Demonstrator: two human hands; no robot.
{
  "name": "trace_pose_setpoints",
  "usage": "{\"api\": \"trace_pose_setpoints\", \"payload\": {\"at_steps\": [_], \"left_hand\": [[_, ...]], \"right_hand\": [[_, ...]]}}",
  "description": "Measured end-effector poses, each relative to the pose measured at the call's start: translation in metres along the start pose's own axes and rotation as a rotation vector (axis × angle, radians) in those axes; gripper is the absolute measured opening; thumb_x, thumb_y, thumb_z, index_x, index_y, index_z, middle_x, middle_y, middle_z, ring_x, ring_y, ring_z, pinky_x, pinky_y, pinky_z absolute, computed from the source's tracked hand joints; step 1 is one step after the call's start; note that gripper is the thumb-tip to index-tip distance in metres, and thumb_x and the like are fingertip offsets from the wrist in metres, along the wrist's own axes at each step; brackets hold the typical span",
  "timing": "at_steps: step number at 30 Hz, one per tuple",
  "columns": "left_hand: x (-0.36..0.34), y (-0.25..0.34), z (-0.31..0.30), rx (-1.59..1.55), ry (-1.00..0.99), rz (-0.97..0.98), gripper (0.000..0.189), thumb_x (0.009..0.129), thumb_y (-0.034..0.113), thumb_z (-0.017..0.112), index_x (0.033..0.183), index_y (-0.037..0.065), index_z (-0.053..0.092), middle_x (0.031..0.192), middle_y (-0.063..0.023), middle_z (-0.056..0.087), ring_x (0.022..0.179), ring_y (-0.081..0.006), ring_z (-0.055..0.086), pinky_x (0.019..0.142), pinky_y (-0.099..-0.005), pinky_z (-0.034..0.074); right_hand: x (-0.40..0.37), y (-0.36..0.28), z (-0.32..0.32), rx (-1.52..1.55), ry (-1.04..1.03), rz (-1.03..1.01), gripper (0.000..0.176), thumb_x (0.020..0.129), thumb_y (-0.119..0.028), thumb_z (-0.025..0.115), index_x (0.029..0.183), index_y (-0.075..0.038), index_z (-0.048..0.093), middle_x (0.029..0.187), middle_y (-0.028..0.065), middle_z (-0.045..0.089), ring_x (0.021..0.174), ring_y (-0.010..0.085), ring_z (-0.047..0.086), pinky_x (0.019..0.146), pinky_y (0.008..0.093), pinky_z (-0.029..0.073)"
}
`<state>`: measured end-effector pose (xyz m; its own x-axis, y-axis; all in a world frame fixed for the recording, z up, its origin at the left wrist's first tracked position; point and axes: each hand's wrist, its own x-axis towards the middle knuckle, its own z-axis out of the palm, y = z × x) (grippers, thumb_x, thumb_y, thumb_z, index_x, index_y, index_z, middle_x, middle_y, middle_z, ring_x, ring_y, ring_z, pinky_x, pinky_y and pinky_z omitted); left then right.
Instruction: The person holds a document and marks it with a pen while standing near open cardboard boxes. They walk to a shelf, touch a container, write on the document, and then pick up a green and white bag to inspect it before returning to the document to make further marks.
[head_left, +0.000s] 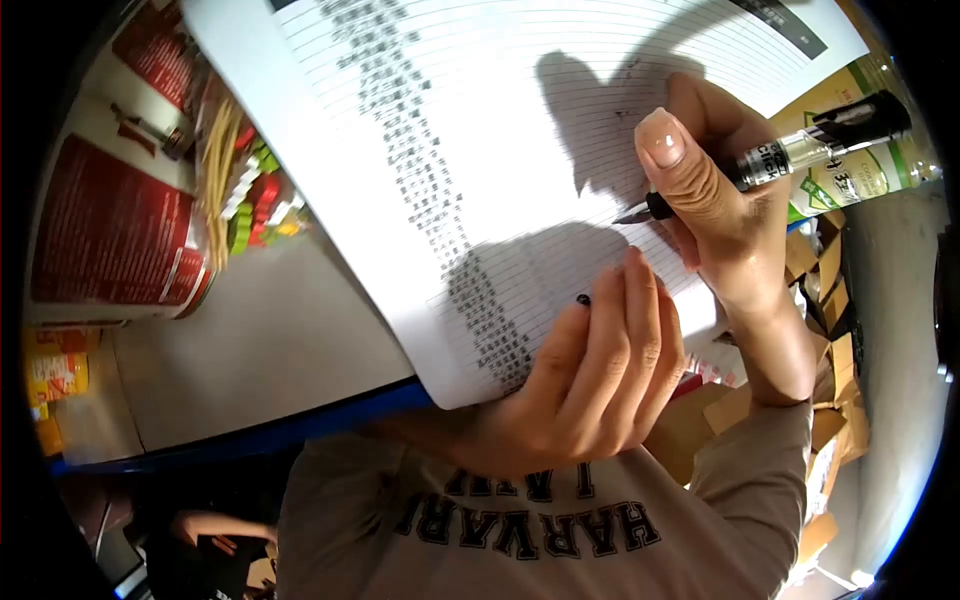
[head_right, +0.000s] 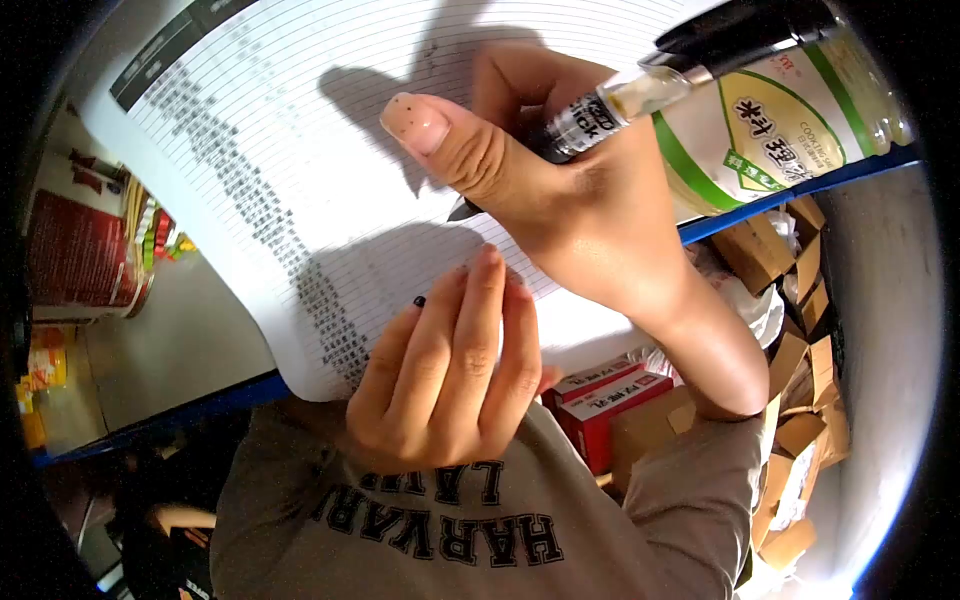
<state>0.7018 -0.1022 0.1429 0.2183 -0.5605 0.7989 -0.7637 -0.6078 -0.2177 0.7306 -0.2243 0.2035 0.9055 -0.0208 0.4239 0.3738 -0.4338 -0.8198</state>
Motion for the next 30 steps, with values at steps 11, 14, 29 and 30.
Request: {"api": "trace_pose_setpoints", "payload": {"at_steps": [11,14,29,30], "left_hand": [[-0.006,-0.004,-0.005,0.002,-0.072,-0.088,0.016,0.081,0.024,0.043,0.089,0.014,0.054,0.091,-0.0035,0.059,0.075,-0.0113,0.055,0.058,-0.0185,0.039],[-0.012,-0.011,-0.013,0.026,-0.115,-0.091,0.021,0.084,0.029,0.038,0.089,0.015,0.053,0.09,-0.0029,0.059,0.076,-0.0111,0.055,0.059,-0.0187,0.039],[-0.023,-0.027,-0.01,0.066,0.027,-0.054,0.026,0.084,0.025,0.029,0.079,0.014,0.053,0.076,0.0027,0.062,0.072,-0.0072,0.048,0.057,-0.0148,0.032],[-0.024,-0.026,-0.01,0.05,0.032,-0.067,0.026,0.084,0.025,0.03,0.078,0.014,0.053,0.076,0.0028,0.062,0.072,-0.007,0.048,0.056,-0.015,0.032]], "right_hand": [[0.0,0.009,-0.008,-0.034,0.034,0.065,0.035,0.068,-0.001,0.055,0.047,-0.012,0.029,0.039,-0.0045,0.03,0.031,0.0024,0.022,0.03,0.0183,0.015],[0.0,0.006,-0.004,0.015,0.046,0.117,0.035,0.066,0.003,0.05,0.047,-0.012,0.026,0.038,-0.0044,0.028,0.028,0.0016,0.021,0.027,0.0176,0.014],[0.0,0.002,-0.006,-0.107,0.112,0.182,0.031,0.061,0.003,0.049,0.044,-0.01,0.026,0.04,-0.0049,0.026,0.033,0.0019,0.021,0.032,0.0196,0.013],[0.0,0.002,-0.005,-0.099,0.11,0.173,0.031,0.061,0.003,0.049,0.044,-0.009,0.026,0.04,-0.0048,0.027,0.033,0.002,0.021,0.032,0.0198,0.013]]}}
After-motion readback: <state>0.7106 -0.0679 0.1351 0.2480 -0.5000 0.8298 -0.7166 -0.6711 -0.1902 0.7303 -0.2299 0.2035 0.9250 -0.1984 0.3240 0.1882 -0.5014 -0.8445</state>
